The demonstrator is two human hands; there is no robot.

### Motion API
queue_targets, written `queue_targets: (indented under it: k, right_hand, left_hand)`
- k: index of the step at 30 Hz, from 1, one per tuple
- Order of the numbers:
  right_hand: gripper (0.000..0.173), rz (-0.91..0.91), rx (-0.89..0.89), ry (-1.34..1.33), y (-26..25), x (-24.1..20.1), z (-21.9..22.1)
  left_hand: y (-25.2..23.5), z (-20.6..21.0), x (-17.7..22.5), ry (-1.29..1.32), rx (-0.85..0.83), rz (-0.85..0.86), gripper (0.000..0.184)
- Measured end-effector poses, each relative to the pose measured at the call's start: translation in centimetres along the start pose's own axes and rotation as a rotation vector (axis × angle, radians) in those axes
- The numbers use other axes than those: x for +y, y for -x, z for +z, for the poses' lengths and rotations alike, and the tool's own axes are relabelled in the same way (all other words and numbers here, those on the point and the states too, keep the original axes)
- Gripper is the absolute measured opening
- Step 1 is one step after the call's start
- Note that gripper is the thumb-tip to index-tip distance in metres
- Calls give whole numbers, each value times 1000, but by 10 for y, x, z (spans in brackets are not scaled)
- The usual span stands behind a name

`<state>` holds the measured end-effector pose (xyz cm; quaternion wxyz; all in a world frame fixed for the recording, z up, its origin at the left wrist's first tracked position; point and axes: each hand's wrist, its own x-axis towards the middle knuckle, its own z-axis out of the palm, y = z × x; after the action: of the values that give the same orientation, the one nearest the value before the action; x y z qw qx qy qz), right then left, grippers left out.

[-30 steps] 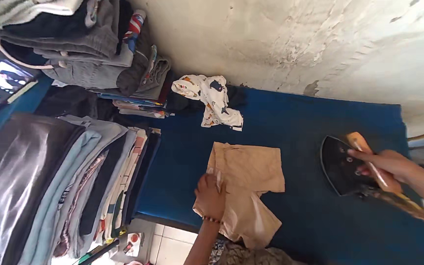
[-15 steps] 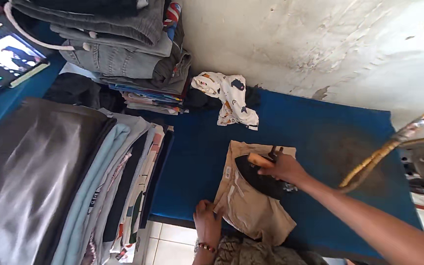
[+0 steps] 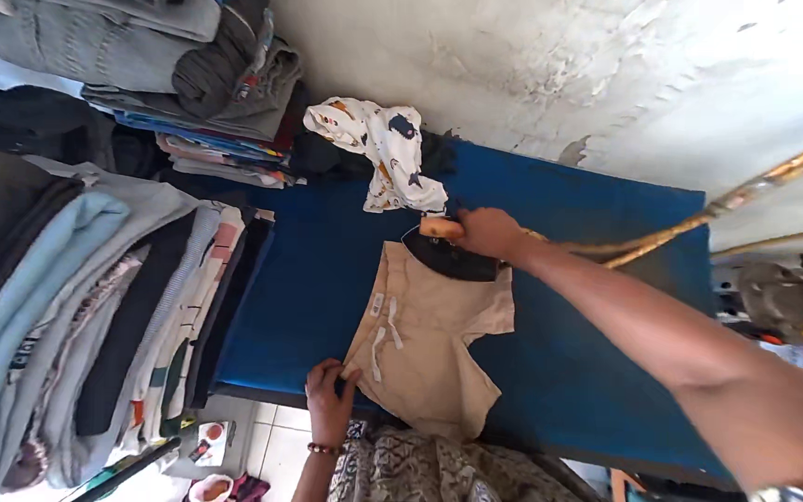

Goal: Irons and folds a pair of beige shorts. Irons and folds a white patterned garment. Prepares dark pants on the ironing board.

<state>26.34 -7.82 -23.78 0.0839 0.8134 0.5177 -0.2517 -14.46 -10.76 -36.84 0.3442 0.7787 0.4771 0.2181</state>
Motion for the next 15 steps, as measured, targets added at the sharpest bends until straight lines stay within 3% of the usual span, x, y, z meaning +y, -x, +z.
queue_targets:
  k: [4,7,10,15]
  right_hand:
    - [47,-281,-58,90,59,4,41]
    - [47,-332,-299,77,115,-5,65]
    - [45,-202,-319,14,135,2,68]
    - [47,237,24,-201,93,56,46]
  left_hand:
    - [-5,-11,3,47,-43,-69,25]
    - [-8,-11,4,45,-42,-93,23]
    - [-6,-8,8,19,-30,-119,24]
    - [-4,0,59,-183,68,-199,35]
